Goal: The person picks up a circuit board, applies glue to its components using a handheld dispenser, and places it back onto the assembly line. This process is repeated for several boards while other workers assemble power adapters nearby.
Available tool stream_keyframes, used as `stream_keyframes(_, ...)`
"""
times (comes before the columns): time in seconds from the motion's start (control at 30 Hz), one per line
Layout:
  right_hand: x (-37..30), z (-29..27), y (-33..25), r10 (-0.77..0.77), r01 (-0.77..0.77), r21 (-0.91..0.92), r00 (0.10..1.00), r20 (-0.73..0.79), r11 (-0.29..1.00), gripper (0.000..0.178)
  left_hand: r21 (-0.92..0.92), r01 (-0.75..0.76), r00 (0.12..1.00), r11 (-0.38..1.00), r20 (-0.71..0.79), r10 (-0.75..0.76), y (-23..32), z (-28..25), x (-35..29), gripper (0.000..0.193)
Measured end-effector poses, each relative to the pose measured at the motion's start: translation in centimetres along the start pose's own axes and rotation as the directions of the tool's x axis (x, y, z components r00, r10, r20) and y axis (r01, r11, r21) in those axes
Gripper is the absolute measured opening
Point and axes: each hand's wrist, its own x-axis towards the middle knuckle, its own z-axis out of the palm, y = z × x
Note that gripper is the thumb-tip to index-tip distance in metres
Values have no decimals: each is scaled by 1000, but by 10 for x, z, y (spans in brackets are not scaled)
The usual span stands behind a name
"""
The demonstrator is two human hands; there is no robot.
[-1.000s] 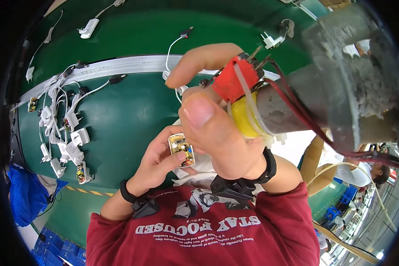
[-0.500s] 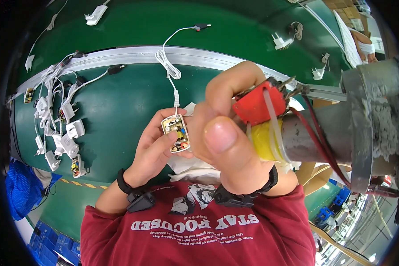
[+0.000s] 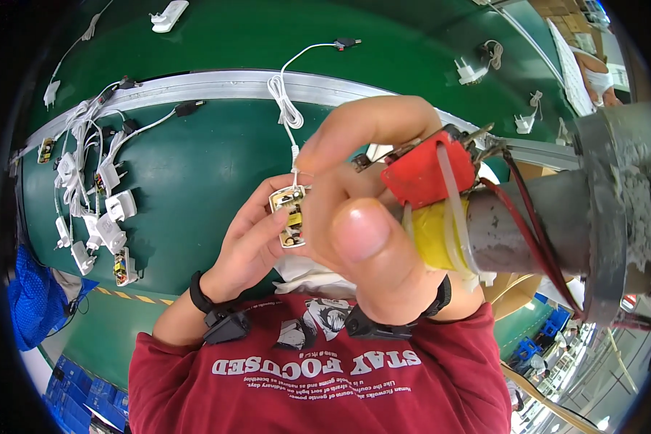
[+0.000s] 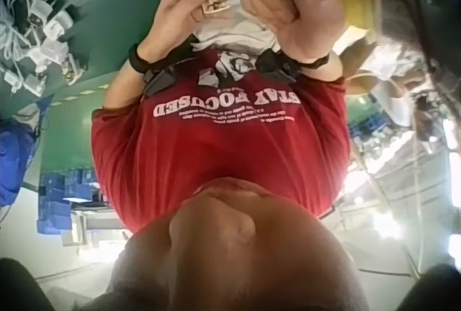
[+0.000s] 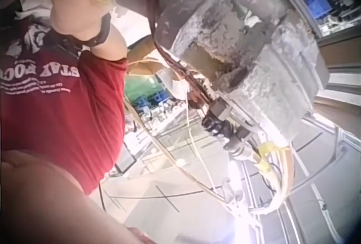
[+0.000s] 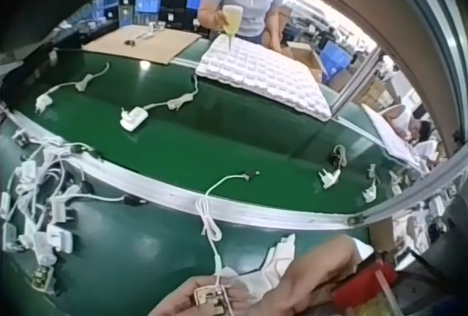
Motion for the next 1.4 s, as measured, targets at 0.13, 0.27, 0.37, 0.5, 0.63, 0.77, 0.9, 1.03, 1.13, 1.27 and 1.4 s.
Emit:
stream_keyframes(0.13,-3,3,7,-31,29,38,998,52,999,31,-201,83,995,976,67,-71,3,2,1,40)
stream_keyframes(0.27,-3,2,8,-41,37,52,996,79,998,30,-210,73,995,975,88,-56,5,3,0,44)
stream_keyframes(0.37,-3,1,9,-40,36,55,996,82,998,30,-214,84,994,973,91,-66,5,3,1,44)
stream_keyframes(0.5,-2,2,9,-49,45,64,997,61,997,33,-183,77,994,980,86,-62,7,4,1,45)
stream_keyframes(0.63,-2,6,6,-64,63,58,998,-1,996,42,-161,94,994,982,75,-83,3,3,0,45)
stream_keyframes(0.77,-1,-1,4,-59,62,38,995,-76,997,48,-62,142,989,988,-33,-144,5,4,-8,47)
stream_keyframes(0.9,-12,-17,3,-11,16,37,990,-144,999,37,177,162,987,971,-42,-157,43,-4,-8,53)
stream_keyframes(1.03,-38,-24,-2,44,-23,78,962,-270,997,26,541,-27,1000,840,28,14,105,39,39,49)
stream_keyframes(1.13,-55,-20,9,-10,37,65,927,-374,997,19,897,-336,938,286,292,187,135,65,122,45)
stream_keyframes(1.27,-73,2,6,-128,154,45,926,-356,987,22,752,-465,880,467,448,157,180,-45,212,54)
stream_keyframes(1.4,-95,-5,7,-26,68,106,934,-355,992,29,836,-545,827,-66,549,118,145,-39,215,59)
